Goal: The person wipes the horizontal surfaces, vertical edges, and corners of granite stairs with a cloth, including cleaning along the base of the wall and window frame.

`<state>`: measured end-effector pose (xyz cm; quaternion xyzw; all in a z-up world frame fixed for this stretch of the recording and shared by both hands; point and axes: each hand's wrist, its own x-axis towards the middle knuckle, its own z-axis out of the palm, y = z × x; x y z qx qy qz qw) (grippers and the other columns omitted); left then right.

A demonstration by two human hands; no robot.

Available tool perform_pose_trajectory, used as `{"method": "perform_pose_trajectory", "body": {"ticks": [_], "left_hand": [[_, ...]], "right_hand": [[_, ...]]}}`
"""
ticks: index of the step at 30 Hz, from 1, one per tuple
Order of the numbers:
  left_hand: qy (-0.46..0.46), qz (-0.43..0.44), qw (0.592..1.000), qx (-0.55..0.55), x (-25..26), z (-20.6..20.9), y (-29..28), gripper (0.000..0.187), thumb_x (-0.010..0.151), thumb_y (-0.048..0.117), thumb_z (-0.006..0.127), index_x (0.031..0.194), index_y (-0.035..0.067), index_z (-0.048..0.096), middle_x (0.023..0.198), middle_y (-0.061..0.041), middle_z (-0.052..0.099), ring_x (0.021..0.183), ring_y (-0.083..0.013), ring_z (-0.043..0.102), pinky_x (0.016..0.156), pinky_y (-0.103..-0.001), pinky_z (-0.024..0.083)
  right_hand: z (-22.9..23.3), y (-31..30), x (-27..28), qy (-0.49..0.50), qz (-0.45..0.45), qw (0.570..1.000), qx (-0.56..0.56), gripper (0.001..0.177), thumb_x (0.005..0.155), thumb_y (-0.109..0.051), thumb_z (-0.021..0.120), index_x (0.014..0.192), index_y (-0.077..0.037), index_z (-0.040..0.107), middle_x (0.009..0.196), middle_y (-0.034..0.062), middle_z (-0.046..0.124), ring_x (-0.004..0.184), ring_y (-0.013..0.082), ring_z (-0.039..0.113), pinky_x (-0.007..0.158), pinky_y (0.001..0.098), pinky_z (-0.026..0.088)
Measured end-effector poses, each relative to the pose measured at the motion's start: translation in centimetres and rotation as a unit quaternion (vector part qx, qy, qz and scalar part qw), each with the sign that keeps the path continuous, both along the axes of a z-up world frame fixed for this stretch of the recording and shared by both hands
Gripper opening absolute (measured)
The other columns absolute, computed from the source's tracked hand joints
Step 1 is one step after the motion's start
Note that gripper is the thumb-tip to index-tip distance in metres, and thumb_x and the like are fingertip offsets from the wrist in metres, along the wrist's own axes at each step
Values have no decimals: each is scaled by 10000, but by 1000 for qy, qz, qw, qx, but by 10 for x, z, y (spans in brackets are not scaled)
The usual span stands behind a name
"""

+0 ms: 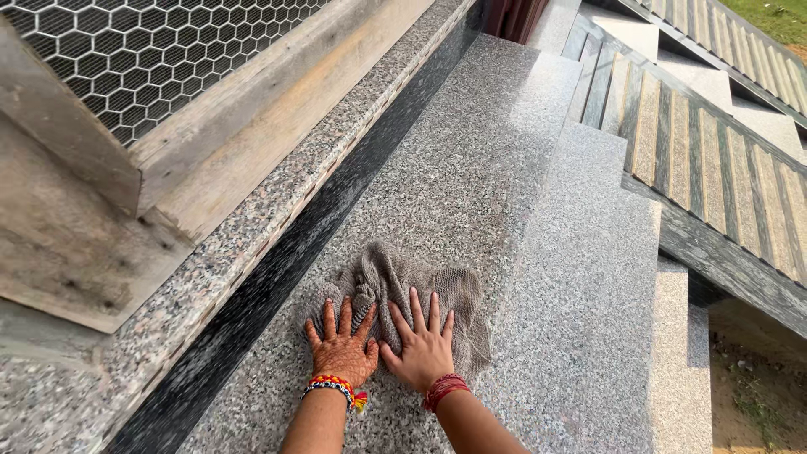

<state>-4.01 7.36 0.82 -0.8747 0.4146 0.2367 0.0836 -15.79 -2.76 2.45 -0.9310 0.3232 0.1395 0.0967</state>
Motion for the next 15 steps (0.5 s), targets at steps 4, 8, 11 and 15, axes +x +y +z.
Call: {"method": "perform_pose_trajectory", "body": {"ticks": [4, 8, 11, 15], "left_hand": [[16, 10, 1000, 17, -25, 5, 43, 678, 1047, 514, 307, 1634, 454, -30, 1740, -56, -112, 1570, -399, -169, 1205, -699, -42], [31, 31, 999, 16, -44, 10, 77, 680, 1049, 513, 315, 1637, 448, -20, 1741, -50, -114, 1572, -393, -181, 1209, -699, -41], [39, 45, 998, 7, -58, 12, 103, 676, 1050, 513, 325, 1635, 448, -7, 1740, -50, -110, 1572, -391, -176, 1210, -700, -41], [54, 76, 996, -1, -78, 18, 138, 673, 1048, 512, 341, 1636, 455, 18, 1744, -47, -89, 1578, -388, -166, 1220, -692, -39]], "right_hand": [[7, 39, -22, 18, 16, 1000, 10, 789, 943, -662, 319, 1640, -361, 107, 1727, 56, -107, 1560, 379, -157, 1221, 667, -35], [13, 69, -39, 33, 33, 998, 31, 784, 957, -661, 307, 1645, -351, 96, 1727, 56, -121, 1560, 385, -172, 1223, 666, -42], [14, 90, -51, 32, 53, 998, 30, 781, 960, -661, 302, 1646, -348, 99, 1724, 64, -114, 1556, 394, -171, 1222, 669, -46], [20, 114, -62, 50, 84, 994, 40, 779, 960, -652, 302, 1647, -344, 99, 1726, 71, -122, 1555, 398, -179, 1215, 673, -57]]}}
